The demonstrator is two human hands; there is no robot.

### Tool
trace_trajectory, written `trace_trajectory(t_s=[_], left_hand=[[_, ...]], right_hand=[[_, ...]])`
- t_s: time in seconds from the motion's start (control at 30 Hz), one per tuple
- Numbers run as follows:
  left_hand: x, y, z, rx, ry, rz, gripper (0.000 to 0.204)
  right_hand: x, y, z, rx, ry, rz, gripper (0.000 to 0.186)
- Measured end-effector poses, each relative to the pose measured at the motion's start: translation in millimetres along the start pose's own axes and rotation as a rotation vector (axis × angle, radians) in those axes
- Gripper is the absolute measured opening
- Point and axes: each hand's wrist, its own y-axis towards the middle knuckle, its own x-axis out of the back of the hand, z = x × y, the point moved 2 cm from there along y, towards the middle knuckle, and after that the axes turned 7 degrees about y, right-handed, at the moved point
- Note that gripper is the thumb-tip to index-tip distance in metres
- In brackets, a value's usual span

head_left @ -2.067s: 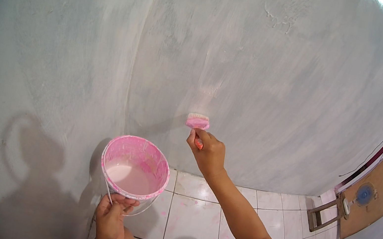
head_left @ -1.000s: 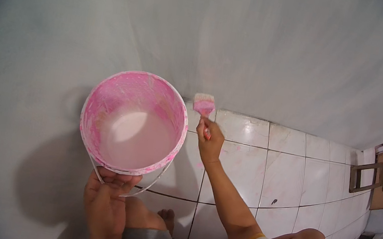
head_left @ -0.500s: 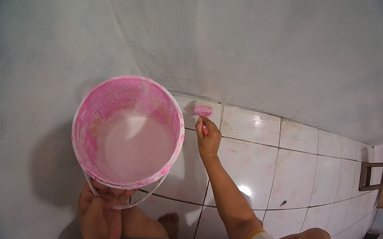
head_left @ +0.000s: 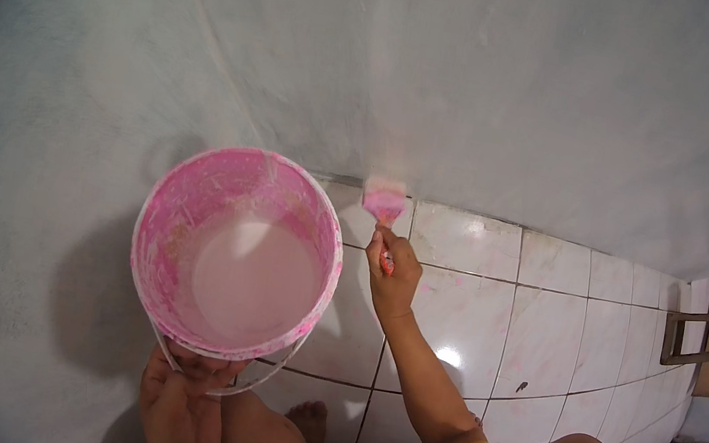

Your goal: The person paints the lower corner of a wall using a brush, frequently dipping the brush into a pink bucket containing white paint.

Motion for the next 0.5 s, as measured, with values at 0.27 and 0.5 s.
trace_trajectory(t_s=[0.27,0.5], left_hand=[[-5,-6,-5,-0.031,0.021,-0.029,0.028],[-1,-10,-10,-0.015,0.011,-0.039,0.034]], right_hand=[[-28,30,-34,-0.064,-0.201,0.079,0.014],[0,92,108,0.188,0.052,-0.111,0.011]])
